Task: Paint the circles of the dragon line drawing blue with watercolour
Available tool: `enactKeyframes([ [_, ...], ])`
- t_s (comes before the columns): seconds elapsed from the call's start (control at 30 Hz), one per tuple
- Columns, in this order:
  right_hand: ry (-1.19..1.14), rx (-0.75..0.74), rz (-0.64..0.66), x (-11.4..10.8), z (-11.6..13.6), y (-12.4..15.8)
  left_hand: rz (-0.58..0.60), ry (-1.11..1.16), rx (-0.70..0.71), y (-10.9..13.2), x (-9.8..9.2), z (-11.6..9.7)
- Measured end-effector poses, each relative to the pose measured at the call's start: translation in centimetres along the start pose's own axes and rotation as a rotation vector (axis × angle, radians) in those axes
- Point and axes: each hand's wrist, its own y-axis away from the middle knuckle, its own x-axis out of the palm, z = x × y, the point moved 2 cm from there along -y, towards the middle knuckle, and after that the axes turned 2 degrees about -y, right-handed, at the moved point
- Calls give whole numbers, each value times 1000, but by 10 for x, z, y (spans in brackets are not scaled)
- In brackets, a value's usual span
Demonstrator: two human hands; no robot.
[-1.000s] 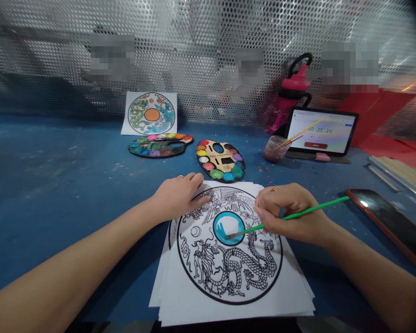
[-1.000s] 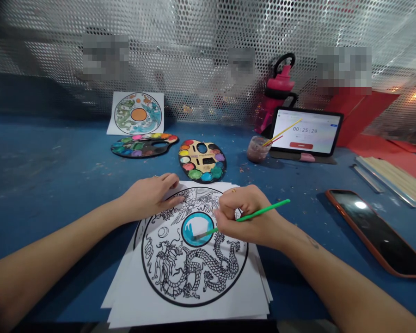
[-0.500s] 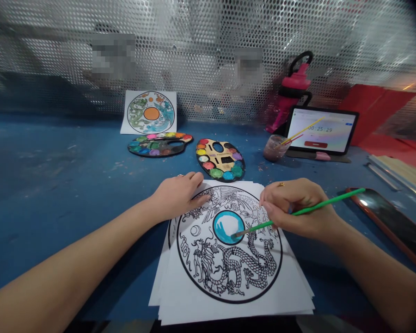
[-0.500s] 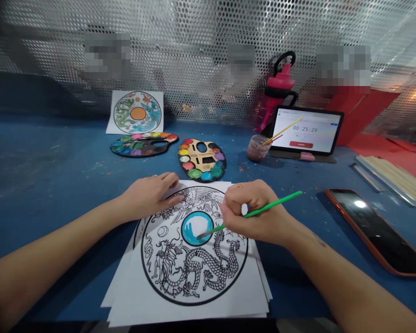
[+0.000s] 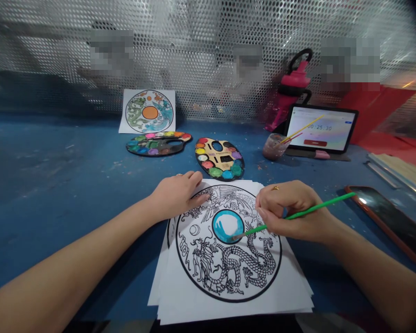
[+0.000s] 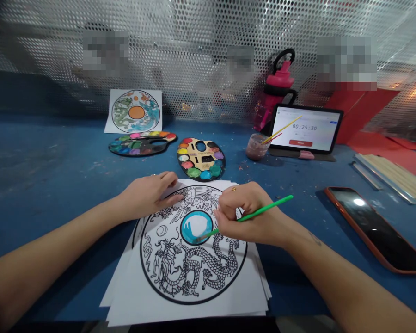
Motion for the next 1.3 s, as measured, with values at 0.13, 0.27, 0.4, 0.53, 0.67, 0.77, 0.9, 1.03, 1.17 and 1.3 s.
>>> enactKeyframes([
  [0.13, 40, -37, 9, -2, 1, 0, 10, -4, -14, -1, -1, 0],
  [0.27, 74, -27, 23, -5, 2, 0, 12, 1, -14, 0, -1, 0],
  [0.4, 72, -20, 33, -8, 1, 1, 12, -3, -15, 0, -1, 0],
  [0.53, 70, -18, 43, -10, 1, 0, 14, -3, -12, 1, -1, 0],
  [0.67, 87, 11, 42, -12, 0, 0, 31, 4, -13, 0, -1, 0],
  [0.77, 86, 38, 20, -17, -3, 2, 32, 3, -16, 0, -2, 0],
  [0.9, 79, 48, -56, -24, -6, 3, 40, 5, -26, 0, -2, 0],
  [1.03, 1, 12, -125, -25, -4, 3, 29, 3, -17, 1, -1, -1],
  [1.17, -5, 13, -30, -16, -1, 1, 29, 3, -11, 1, -2, 0],
  [1.3, 37, 5, 30, -14, -1, 0, 43, 0, -20, 0, -3, 0],
])
